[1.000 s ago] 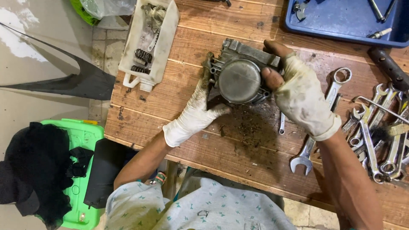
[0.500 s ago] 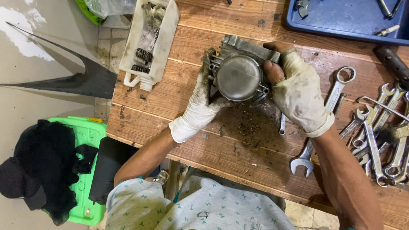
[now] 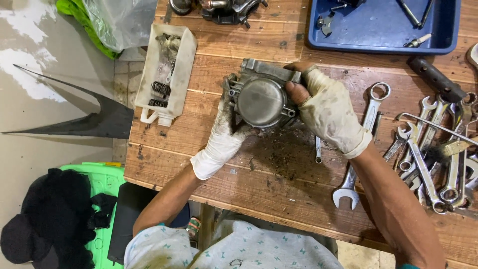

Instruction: Cleaning the surface of a motorcycle engine component by scraping off debris with a small wrench.

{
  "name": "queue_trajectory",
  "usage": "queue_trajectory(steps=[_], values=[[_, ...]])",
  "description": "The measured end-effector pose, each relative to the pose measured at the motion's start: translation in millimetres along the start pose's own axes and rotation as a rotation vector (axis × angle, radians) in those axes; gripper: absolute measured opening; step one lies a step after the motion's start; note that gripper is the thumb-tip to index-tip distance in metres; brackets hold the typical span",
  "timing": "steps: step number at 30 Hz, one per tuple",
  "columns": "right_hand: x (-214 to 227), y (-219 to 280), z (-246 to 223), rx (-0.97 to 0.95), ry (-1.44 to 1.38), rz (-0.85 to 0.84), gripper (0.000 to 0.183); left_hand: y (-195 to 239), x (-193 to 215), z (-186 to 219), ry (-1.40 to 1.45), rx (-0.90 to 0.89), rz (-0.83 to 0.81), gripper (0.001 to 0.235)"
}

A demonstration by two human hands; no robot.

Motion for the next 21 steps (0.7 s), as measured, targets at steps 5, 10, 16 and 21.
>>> queue_trajectory(steps=[5, 10, 16, 21], values=[[2, 7, -8, -0.041, -0.11, 0.025, 0.036, 16, 11, -58, -0.024, 0.068, 0.009, 0.115], [6, 4, 8, 0.107, -0.109, -0.057, 0.035, 11, 7, -34, -0.065, 0.007, 0.02, 0.098], [7, 4, 10, 0.148, -0.054, -0.074, 0.033, 13, 12, -38, -0.011, 0.045, 0.003, 0.094], [7, 6, 14, 0.161, -0.084, -0.075, 0.035, 13, 22, -37, 0.202, 0.131, 0.012, 0.095]])
Point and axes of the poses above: each hand's wrist, its own y-axis away from the middle knuckle, its own x-axis out of the back of the hand, z = x × y, the point moved 4 cm from there along -y, towards the middle knuckle, and after that the axes turned 8 degrees about -z, right-handed, at the moved point
